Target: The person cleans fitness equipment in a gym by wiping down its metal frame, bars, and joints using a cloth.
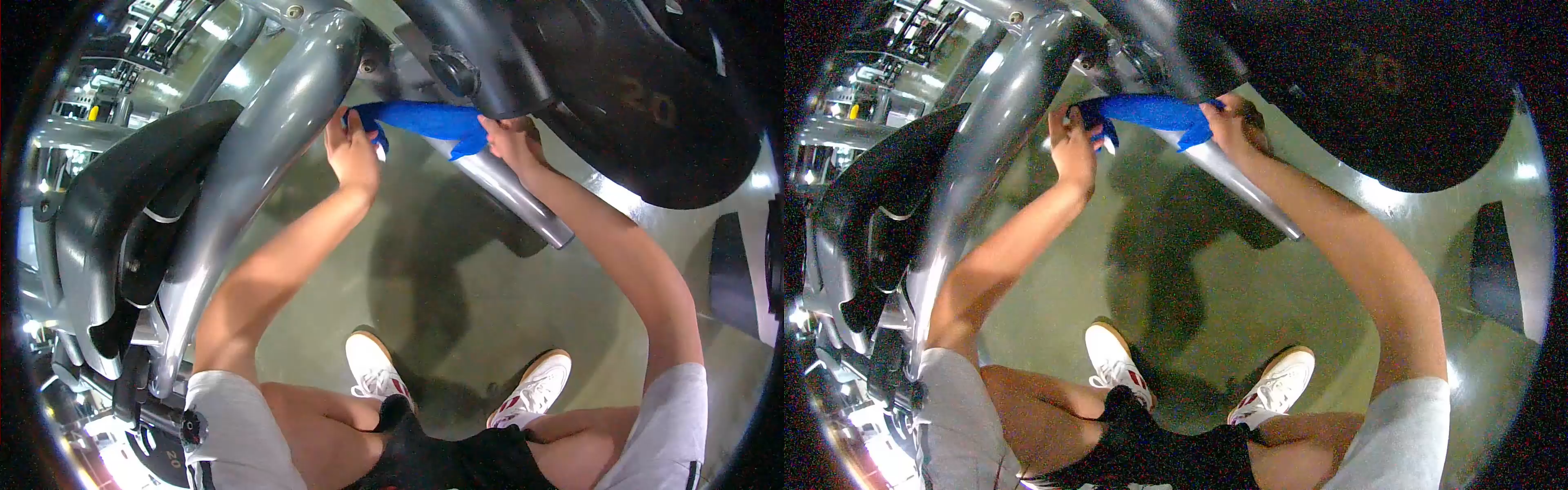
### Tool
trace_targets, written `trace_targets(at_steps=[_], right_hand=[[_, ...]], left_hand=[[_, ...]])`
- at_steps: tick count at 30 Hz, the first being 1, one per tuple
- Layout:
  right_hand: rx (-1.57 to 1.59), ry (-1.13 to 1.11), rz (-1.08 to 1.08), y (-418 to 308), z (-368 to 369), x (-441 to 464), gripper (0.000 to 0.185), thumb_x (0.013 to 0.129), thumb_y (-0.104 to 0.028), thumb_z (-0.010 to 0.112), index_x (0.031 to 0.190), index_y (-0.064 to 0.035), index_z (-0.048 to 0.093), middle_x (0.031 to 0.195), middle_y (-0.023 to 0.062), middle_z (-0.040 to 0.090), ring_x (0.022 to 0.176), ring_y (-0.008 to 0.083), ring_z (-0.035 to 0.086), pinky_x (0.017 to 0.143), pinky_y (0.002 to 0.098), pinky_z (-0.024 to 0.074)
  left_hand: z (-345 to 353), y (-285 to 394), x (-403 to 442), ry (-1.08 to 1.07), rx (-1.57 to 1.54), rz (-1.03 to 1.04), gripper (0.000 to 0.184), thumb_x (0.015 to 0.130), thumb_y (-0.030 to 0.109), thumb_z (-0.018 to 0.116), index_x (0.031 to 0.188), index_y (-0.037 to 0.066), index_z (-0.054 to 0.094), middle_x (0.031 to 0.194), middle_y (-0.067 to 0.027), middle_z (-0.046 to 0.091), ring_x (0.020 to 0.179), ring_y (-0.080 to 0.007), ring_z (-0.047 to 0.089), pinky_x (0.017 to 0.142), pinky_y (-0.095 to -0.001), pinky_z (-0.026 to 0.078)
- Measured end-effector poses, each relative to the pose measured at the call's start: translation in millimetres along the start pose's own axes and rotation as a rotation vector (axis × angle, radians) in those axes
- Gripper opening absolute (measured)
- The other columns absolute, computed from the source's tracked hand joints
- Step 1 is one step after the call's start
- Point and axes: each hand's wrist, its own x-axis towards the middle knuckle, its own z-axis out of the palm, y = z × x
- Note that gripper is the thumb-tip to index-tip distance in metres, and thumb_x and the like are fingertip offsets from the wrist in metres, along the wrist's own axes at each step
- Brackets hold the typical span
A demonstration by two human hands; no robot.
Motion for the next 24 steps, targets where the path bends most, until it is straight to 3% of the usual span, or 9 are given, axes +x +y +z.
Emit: trace_targets(at_steps=[4,6,7,9,10,12,14,18,24], right_hand=[[0.238,0.093,-0.220,80,-2,31,0.046,0.079,-0.041,0.063,0.110,-0.0063,0.060,0.105,0.0132,0.062,0.099,0.0256,0.058,0.086,0.0383,0.0454],[0.691,-0.184,-0.414,116,33,193,0.050,0.083,-0.035,0.061,0.122,-0.0050,0.052,0.122,0.0146,0.053,0.114,0.0269,0.047,0.097,0.0380,0.0375],[0.690,-0.180,-0.413,129,14,89,0.050,0.083,-0.035,0.061,0.122,-0.0050,0.052,0.122,0.0146,0.053,0.114,0.0269,0.047,0.097,0.0380,0.0375],[0.775,0.029,-0.658,5,45,35,0.046,0.090,-0.032,0.055,0.126,-0.0050,0.046,0.124,0.0076,0.049,0.113,0.0165,0.042,0.101,0.0310,0.0288],[0.540,0.076,-0.902,10,55,51,0.040,0.091,-0.024,0.054,0.125,-0.0042,0.047,0.121,0.0084,0.051,0.111,0.0172,0.044,0.100,0.0313,0.0307],[0.375,0.195,-0.931,1,64,45,0.038,0.090,-0.022,0.055,0.122,-0.0035,0.049,0.119,0.0079,0.052,0.109,0.0171,0.045,0.098,0.0310,0.0323],[0.247,0.281,-0.936,2,67,48,0.028,0.087,-0.019,0.059,0.109,-0.0023,0.057,0.108,0.0094,0.059,0.102,0.0210,0.052,0.091,0.0344,0.0391],[-0.040,0.427,-1.096,13,66,67,0.022,0.085,-0.018,0.061,0.100,-0.0022,0.062,0.100,0.0133,0.063,0.093,0.0270,0.057,0.086,0.0383,0.0428],[0.079,0.359,-1.051,-16,55,31,0.023,0.086,-0.023,0.058,0.096,-0.0019,0.062,0.093,0.0152,0.063,0.088,0.0313,0.059,0.081,0.0389,0.0445]], left_hand=[[27,-45,46,0.144,0.152,0.349,0.029,0.093,0.018,0.051,0.119,0.010,0.041,0.105,-0.0050,0.050,0.087,-0.0143,0.052,0.069,-0.0274,0.047],[41,-36,45,0.113,-0.012,0.306,0.029,0.093,0.017,0.051,0.119,0.010,0.040,0.107,-0.0053,0.049,0.090,-0.0146,0.051,0.070,-0.0274,0.046],[46,-32,44,0.087,-0.174,0.265,0.028,0.093,0.016,0.051,0.118,0.010,0.039,0.108,-0.0056,0.048,0.093,-0.0149,0.049,0.072,-0.0274,0.045],[55,-39,49,0.127,-0.195,0.255,0.029,0.094,0.018,0.050,0.118,0.010,0.038,0.108,-0.0053,0.048,0.094,-0.0151,0.049,0.075,-0.0281,0.045],[58,-43,52,0.171,-0.213,0.245,0.029,0.095,0.020,0.049,0.119,0.010,0.037,0.107,-0.0051,0.048,0.095,-0.0154,0.048,0.077,-0.0287,0.044],[61,-44,54,0.220,-0.230,0.233,0.030,0.095,0.022,0.048,0.119,0.010,0.035,0.107,-0.0049,0.048,0.097,-0.0156,0.047,0.080,-0.0293,0.043],[61,-45,55,0.051,-0.427,-0.043,0.038,0.098,0.036,0.037,0.125,0.009,0.037,0.110,-0.0045,0.049,0.099,-0.0169,0.047,0.087,-0.0333,0.041],[72,-55,56,-0.063,-0.572,-0.015,0.057,0.097,0.049,0.024,0.133,0.007,0.035,0.117,-0.0034,0.049,0.100,-0.0188,0.048,0.093,-0.0358,0.037],[72,-58,35,-0.020,-0.048,-0.372,0.091,0.085,0.073,0.014,0.131,0.000,0.044,0.120,-0.0091,0.055,0.109,-0.0219,0.049,0.100,-0.0337,0.031]])
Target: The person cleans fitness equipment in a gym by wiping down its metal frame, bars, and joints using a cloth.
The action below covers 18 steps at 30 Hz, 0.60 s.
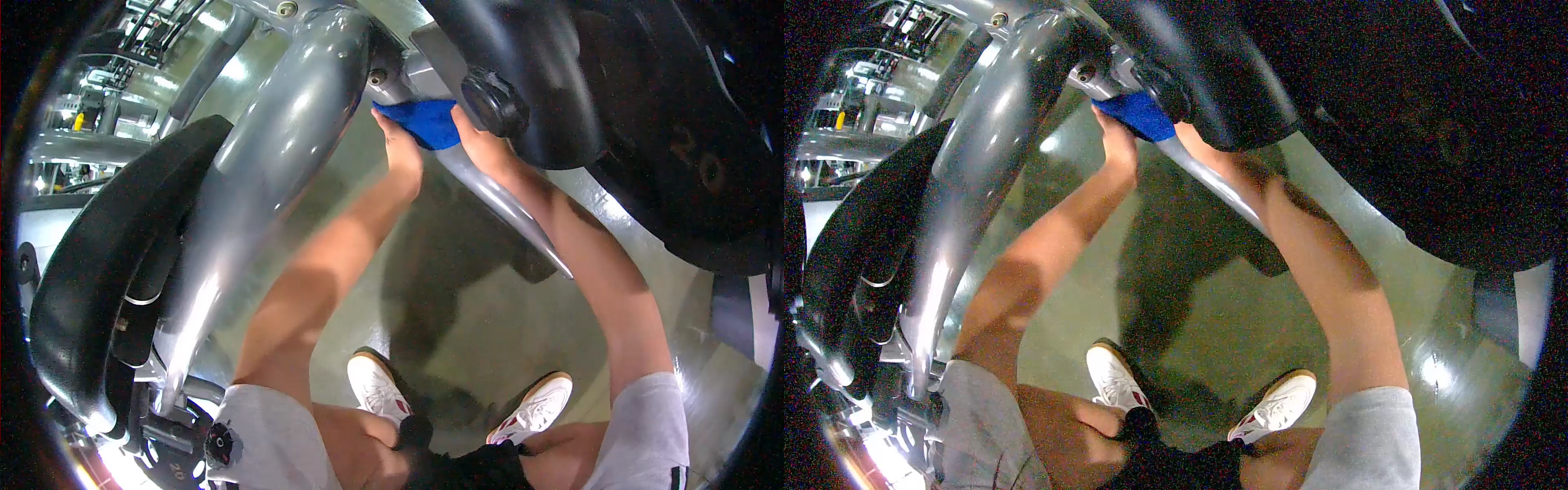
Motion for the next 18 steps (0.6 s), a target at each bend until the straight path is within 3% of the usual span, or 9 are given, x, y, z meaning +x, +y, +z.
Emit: trace_targets(at_steps=[3,5,9,11,12,14,15,17,18], right_hand=[[-0.234,-0.090,-0.172,35,-7,-10,0.026,0.089,-0.025,0.056,0.100,-0.0011,0.060,0.092,0.0155,0.063,0.088,0.0337,0.059,0.080,0.0385,0.0445],[-0.285,-0.266,-0.050,13,-23,-16,0.028,0.091,-0.025,0.052,0.102,-0.0002,0.058,0.094,0.0170,0.062,0.087,0.0362,0.058,0.081,0.0396,0.0442],[-0.452,-0.373,-0.197,4,-58,-32,0.032,0.092,-0.026,0.051,0.110,0.0002,0.056,0.095,0.0186,0.062,0.084,0.0375,0.058,0.082,0.0407,0.0444],[-0.654,-0.706,0.061,6,-68,-38,0.038,0.091,-0.025,0.052,0.119,-0.0003,0.051,0.098,0.0188,0.061,0.087,0.0355,0.059,0.085,0.0410,0.0439],[-0.626,-0.653,0.000,3,-73,-42,0.044,0.090,-0.025,0.054,0.126,-0.0008,0.047,0.106,0.0167,0.059,0.098,0.0330,0.056,0.087,0.0408,0.0437],[-0.705,-0.673,-0.070,-4,-82,-46,0.044,0.088,-0.024,0.055,0.125,-0.0008,0.048,0.107,0.0147,0.058,0.099,0.0317,0.055,0.085,0.0407,0.0444],[-0.782,-0.693,-0.140,-8,-87,-48,0.045,0.087,-0.024,0.056,0.124,-0.0007,0.049,0.107,0.0127,0.058,0.100,0.0304,0.053,0.083,0.0406,0.0450],[-0.812,-0.683,-0.165,-12,-91,-53,0.044,0.084,-0.025,0.058,0.120,-0.0006,0.052,0.099,0.0120,0.057,0.095,0.0298,0.053,0.080,0.0397,0.0462],[-0.837,-0.679,-0.189,-14,-94,-56,0.043,0.081,-0.026,0.060,0.115,-0.0004,0.055,0.092,0.0113,0.056,0.089,0.0293,0.052,0.076,0.0389,0.0474]], left_hand=[[4,-10,-10,0.020,0.010,-0.024,0.101,0.080,0.078,0.010,0.129,-0.002,0.046,0.122,-0.0127,0.055,0.114,-0.0229,0.048,0.101,-0.0333,0.030],[-1,19,-49,-0.191,-0.013,-0.237,0.081,0.090,0.063,0.009,0.139,0.002,0.030,0.138,-0.0139,0.039,0.131,-0.0266,0.030,0.109,-0.0346,0.020],[0,-24,-32,-0.197,0.080,-0.248,0.083,0.089,0.065,0.009,0.136,0.002,0.036,0.134,-0.0161,0.045,0.129,-0.0316,0.035,0.108,-0.0384,0.022],[-1,-51,-17,-0.165,0.233,-0.260,0.086,0.087,0.067,0.010,0.133,0.002,0.041,0.132,-0.0182,0.047,0.126,-0.0370,0.037,0.108,-0.0420,0.022],[-1,-70,-6,-0.167,0.231,-0.258,0.086,0.087,0.067,0.010,0.133,0.002,0.041,0.132,-0.0182,0.047,0.126,-0.0370,0.037,0.108,-0.0420,0.022],[0,-95,9,-0.254,0.175,-0.230,0.084,0.090,0.065,0.010,0.136,0.000,0.037,0.133,-0.0098,0.046,0.121,-0.0225,0.043,0.106,-0.0333,0.026],[0,-100,7,-0.258,0.173,-0.227,0.084,0.090,0.065,0.010,0.136,0.000,0.037,0.133,-0.0098,0.046,0.121,-0.0225,0.043,0.106,-0.0333,0.026],[-1,-111,-7,-0.267,0.241,-0.151,0.073,0.088,0.064,0.012,0.140,0.017,0.032,0.137,-0.0183,0.041,0.129,-0.0401,0.032,0.108,-0.0454,0.022],[1,-102,-25,-0.273,0.239,-0.149,0.073,0.088,0.064,0.012,0.140,0.017,0.032,0.137,-0.0183,0.041,0.129,-0.0401,0.032,0.108,-0.0454,0.022]])
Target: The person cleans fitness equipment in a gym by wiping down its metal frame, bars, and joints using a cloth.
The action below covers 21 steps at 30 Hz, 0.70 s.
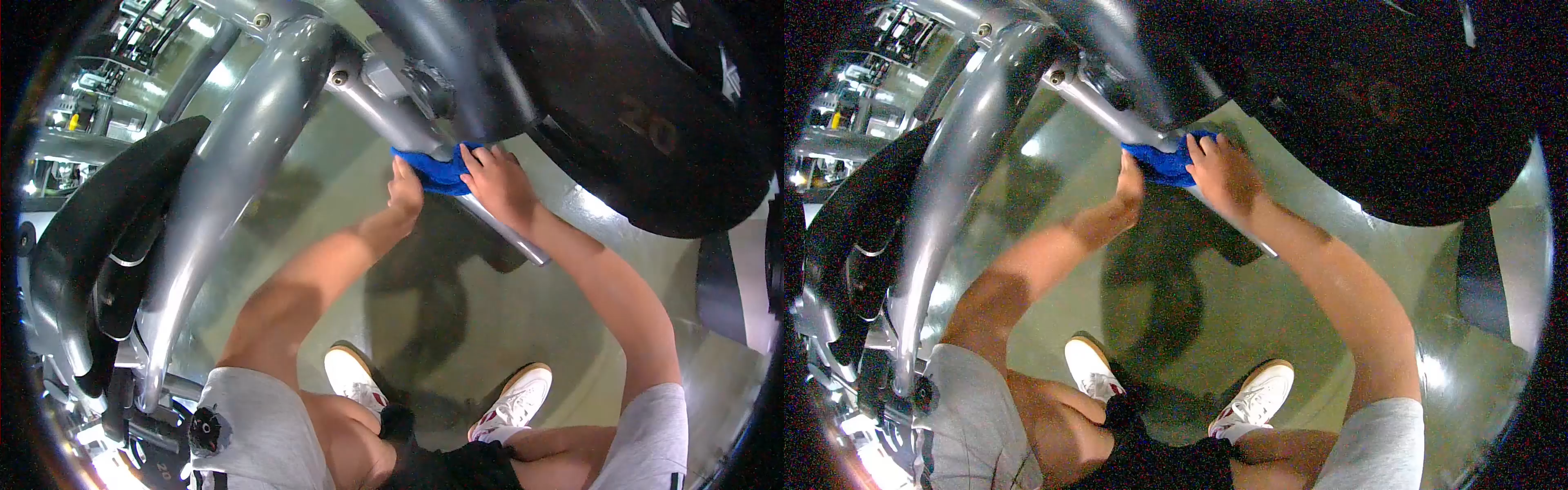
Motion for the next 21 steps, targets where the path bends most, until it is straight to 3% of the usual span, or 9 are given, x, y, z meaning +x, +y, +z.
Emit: trace_targets(at_steps=[2,5,9,12,13,15,17,19,21], right_hand=[[-0.013,-0.049,0.002,-1,-11,-8,0.042,0.082,-0.022,0.059,0.117,-0.0003,0.053,0.093,0.0103,0.056,0.088,0.0280,0.052,0.074,0.0395,0.0465],[-0.064,-0.098,-0.016,-1,-20,-28,0.042,0.082,-0.017,0.057,0.119,0.0006,0.052,0.095,0.0098,0.056,0.087,0.0270,0.052,0.073,0.0403,0.0456],[-0.168,-0.200,-0.024,-3,-43,-62,0.040,0.080,-0.014,0.055,0.117,0.0010,0.052,0.093,0.0135,0.057,0.090,0.0285,0.055,0.077,0.0383,0.0483],[-0.018,-0.297,0.218,-4,-45,-81,0.029,0.078,-0.012,0.056,0.105,-0.0001,0.060,0.090,0.0146,0.060,0.087,0.0288,0.059,0.075,0.0379,0.0497],[-0.019,-0.300,0.219,-6,-55,-80,0.029,0.078,-0.012,0.056,0.105,-0.0001,0.060,0.090,0.0146,0.060,0.087,0.0288,0.059,0.075,0.0379,0.0497],[-0.229,-0.740,0.017,-14,-90,-68,0.016,0.077,-0.010,0.058,0.089,-0.0029,0.066,0.084,0.0147,0.063,0.084,0.0292,0.064,0.072,0.0385,0.0516],[-0.222,-0.821,0.048,-18,-107,-59,0.013,0.076,-0.009,0.059,0.084,-0.0045,0.068,0.081,0.0136,0.064,0.082,0.0282,0.065,0.070,0.0388,0.0521],[-0.218,-0.899,0.072,-18,-111,-54,0.011,0.075,-0.008,0.060,0.079,-0.0062,0.069,0.077,0.0125,0.065,0.080,0.0272,0.066,0.069,0.0392,0.0526],[-0.237,-0.877,0.064,-15,-113,-50,0.012,0.072,-0.011,0.062,0.080,-0.0054,0.069,0.077,0.0111,0.066,0.081,0.0272,0.066,0.069,0.0398,0.0526]], left_hand=[[15,25,-45,0.081,0.322,-0.183,0.064,0.090,0.059,0.016,0.144,0.024,0.019,0.136,-0.0208,0.039,0.128,-0.0420,0.031,0.108,-0.0484,0.021],[32,23,-59,0.075,0.295,-0.236,0.061,0.092,0.055,0.023,0.144,0.023,0.014,0.133,-0.0242,0.040,0.125,-0.0441,0.035,0.105,-0.0518,0.023],[38,15,-66,-0.160,0.788,-0.195,0.058,0.091,0.052,0.033,0.138,0.018,0.025,0.131,-0.0252,0.041,0.119,-0.0458,0.040,0.099,-0.0535,0.032],[67,-20,-78,-0.154,0.513,-0.287,0.057,0.090,0.049,0.037,0.134,0.013,0.029,0.128,-0.0247,0.045,0.116,-0.0421,0.046,0.095,-0.0474,0.037],[72,-39,-73,-0.239,0.443,-0.266,0.056,0.090,0.046,0.039,0.133,0.011,0.030,0.126,-0.0246,0.047,0.114,-0.0405,0.048,0.093,-0.0448,0.039],[68,-24,-99,-0.306,0.395,-0.228,0.052,0.090,0.041,0.044,0.130,0.009,0.035,0.123,-0.0233,0.050,0.112,-0.0378,0.050,0.091,-0.0430,0.041],[63,2,-127,-0.368,0.347,-0.183,0.048,0.089,0.035,0.048,0.127,0.007,0.039,0.120,-0.0221,0.053,0.110,-0.0352,0.052,0.089,-0.0411,0.042],[56,19,-146,-0.588,0.442,0.084,0.027,0.087,0.018,0.056,0.112,0.006,0.052,0.094,-0.0061,0.064,0.086,-0.0178,0.057,0.079,-0.0346,0.044],[60,18,-147,-0.599,0.430,0.080,0.021,0.085,0.016,0.057,0.103,0.004,0.058,0.095,-0.0055,0.064,0.087,-0.0176,0.058,0.081,-0.0340,0.044]])
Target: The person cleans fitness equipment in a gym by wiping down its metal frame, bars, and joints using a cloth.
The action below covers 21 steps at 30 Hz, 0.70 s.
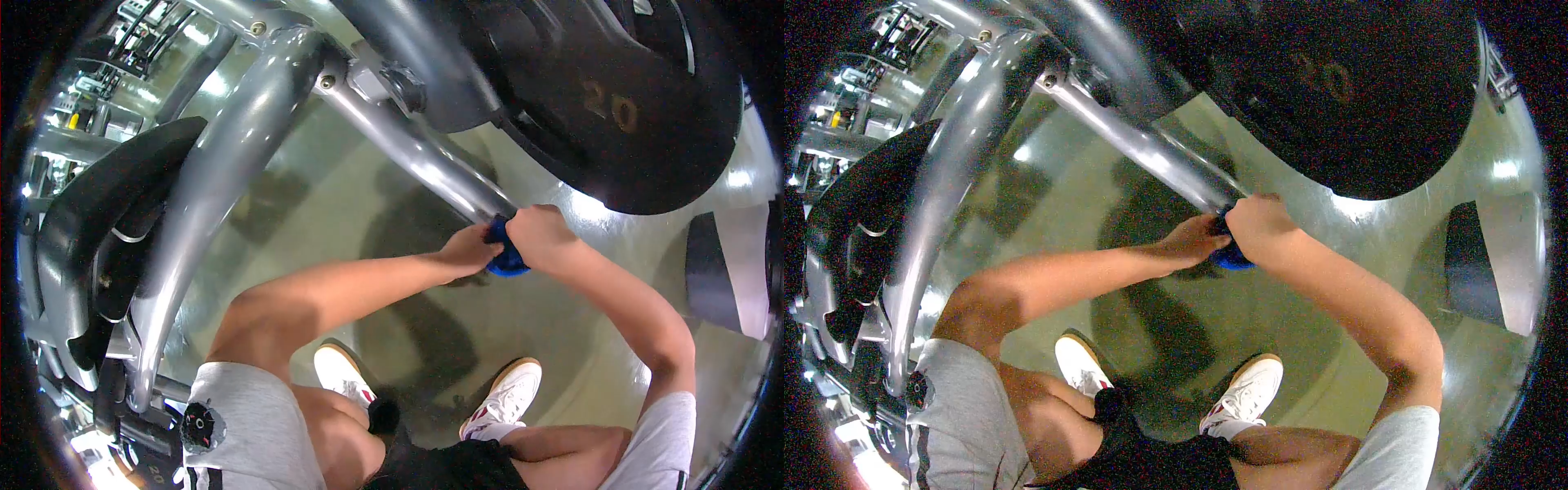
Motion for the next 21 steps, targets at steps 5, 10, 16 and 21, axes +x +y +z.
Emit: trace_targets(at_steps=[5,10,16,21], right_hand=[[0.348,0.137,0.046,9,-13,0,0.026,0.073,-0.019,0.061,0.092,-0.0018,0.063,0.083,0.0163,0.065,0.081,0.0322,0.063,0.071,0.0397,0.0499],[1.117,0.183,0.087,12,-17,6,0.031,0.082,-0.024,0.056,0.103,-0.0015,0.052,0.082,0.0100,0.060,0.081,0.0165,0.058,0.072,0.0286,0.0448],[1.636,0.209,0.173,4,-9,15,0.026,0.090,-0.026,0.052,0.111,-0.0115,0.050,0.091,0.0026,0.056,0.084,0.0105,0.054,0.073,0.0271,0.0443],[2.177,-0.125,0.186,-18,-15,16,0.035,0.090,-0.033,0.054,0.116,-0.0101,0.048,0.104,0.0057,0.057,0.089,0.0147,0.057,0.077,0.0309,0.0465]], left_hand=[[-44,28,-18,-0.041,-0.023,0.142,0.033,0.083,0.022,0.056,0.106,-0.001,0.058,0.093,-0.0125,0.064,0.087,-0.0212,0.059,0.077,-0.0331,0.046],[-111,33,-26,0.126,-0.298,0.073,0.037,0.083,0.034,0.055,0.091,-0.001,0.066,0.081,-0.0084,0.065,0.073,-0.0172,0.060,0.068,-0.0313,0.046],[-129,36,-50,0.066,-0.475,0.047,0.042,0.089,0.040,0.052,0.092,0.000,0.065,0.082,-0.0063,0.066,0.070,-0.0142,0.060,0.068,-0.0293,0.048],[-125,47,-73,-0.191,-0.840,0.016,0.033,0.094,0.032,0.047,0.110,0.004,0.056,0.088,-0.0049,0.067,0.076,-0.0151,0.065,0.071,-0.0308,0.053]])
